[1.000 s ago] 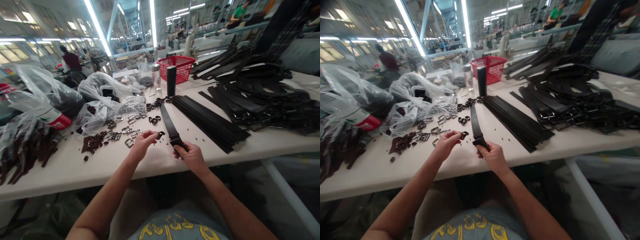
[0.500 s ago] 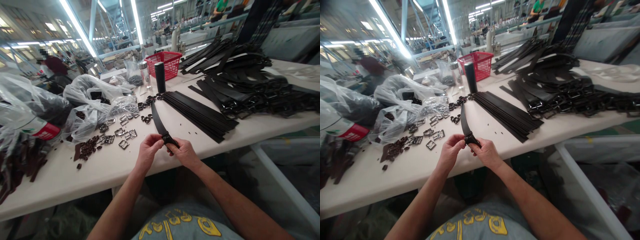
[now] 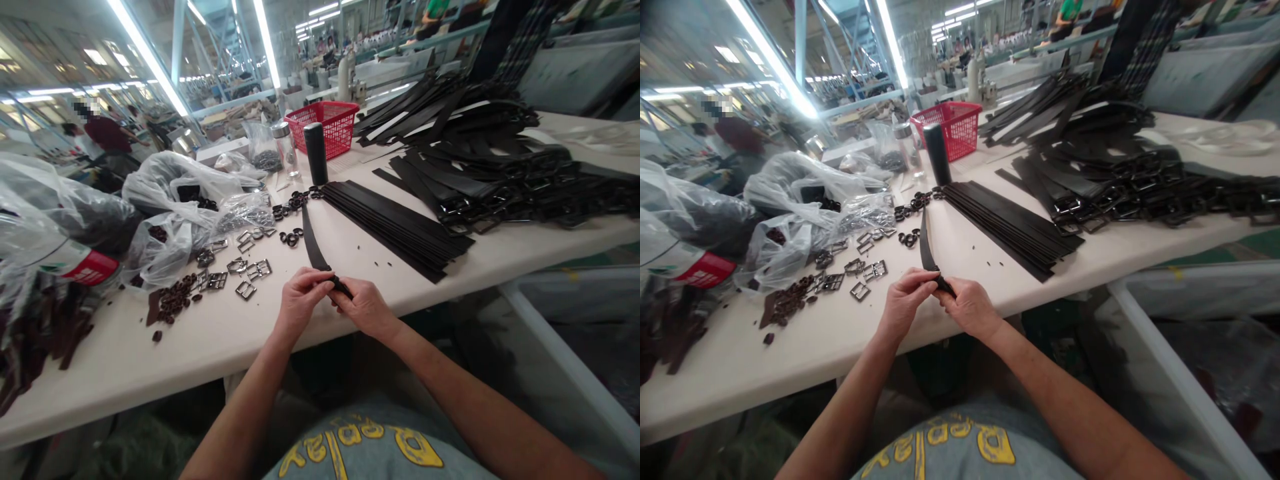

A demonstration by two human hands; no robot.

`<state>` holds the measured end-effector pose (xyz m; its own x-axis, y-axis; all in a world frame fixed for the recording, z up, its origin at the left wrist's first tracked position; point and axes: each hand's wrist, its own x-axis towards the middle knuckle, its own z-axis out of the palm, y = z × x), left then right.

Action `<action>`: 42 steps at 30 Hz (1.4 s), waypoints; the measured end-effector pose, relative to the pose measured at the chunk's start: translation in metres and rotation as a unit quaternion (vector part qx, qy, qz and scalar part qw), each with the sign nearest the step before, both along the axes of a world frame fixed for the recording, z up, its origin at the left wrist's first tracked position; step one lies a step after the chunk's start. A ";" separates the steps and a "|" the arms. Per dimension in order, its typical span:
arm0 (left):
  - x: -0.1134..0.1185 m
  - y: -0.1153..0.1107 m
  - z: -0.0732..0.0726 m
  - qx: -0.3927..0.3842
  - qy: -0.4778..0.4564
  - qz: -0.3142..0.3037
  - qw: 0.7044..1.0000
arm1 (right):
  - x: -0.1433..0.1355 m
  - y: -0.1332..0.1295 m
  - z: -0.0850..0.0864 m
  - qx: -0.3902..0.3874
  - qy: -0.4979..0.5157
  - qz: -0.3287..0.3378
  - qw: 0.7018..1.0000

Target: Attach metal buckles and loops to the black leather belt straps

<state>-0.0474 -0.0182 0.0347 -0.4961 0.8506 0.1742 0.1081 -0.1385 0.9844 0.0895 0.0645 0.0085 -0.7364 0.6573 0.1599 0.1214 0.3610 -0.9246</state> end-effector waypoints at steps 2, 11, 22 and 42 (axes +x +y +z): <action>-0.005 0.000 0.002 -0.006 0.049 -0.022 0.999 | 0.000 0.000 -0.001 0.013 -0.004 -0.002 1.000; -0.004 -0.002 0.004 -0.050 0.179 -0.067 0.980 | 0.007 0.006 0.009 0.039 0.000 0.044 0.998; 0.012 -0.008 -0.010 0.037 0.384 0.022 0.922 | 0.012 0.012 0.018 -0.017 0.092 0.111 0.989; 0.017 -0.011 -0.005 0.049 0.456 0.069 0.886 | 0.016 0.013 0.014 -0.080 0.107 0.139 0.981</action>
<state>-0.0306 -0.0291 0.0295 -0.2093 0.7514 0.6258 0.8748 -0.1421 0.4632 0.1052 0.0775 0.0229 -0.8517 0.4651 0.2412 -0.1642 0.2002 -0.9659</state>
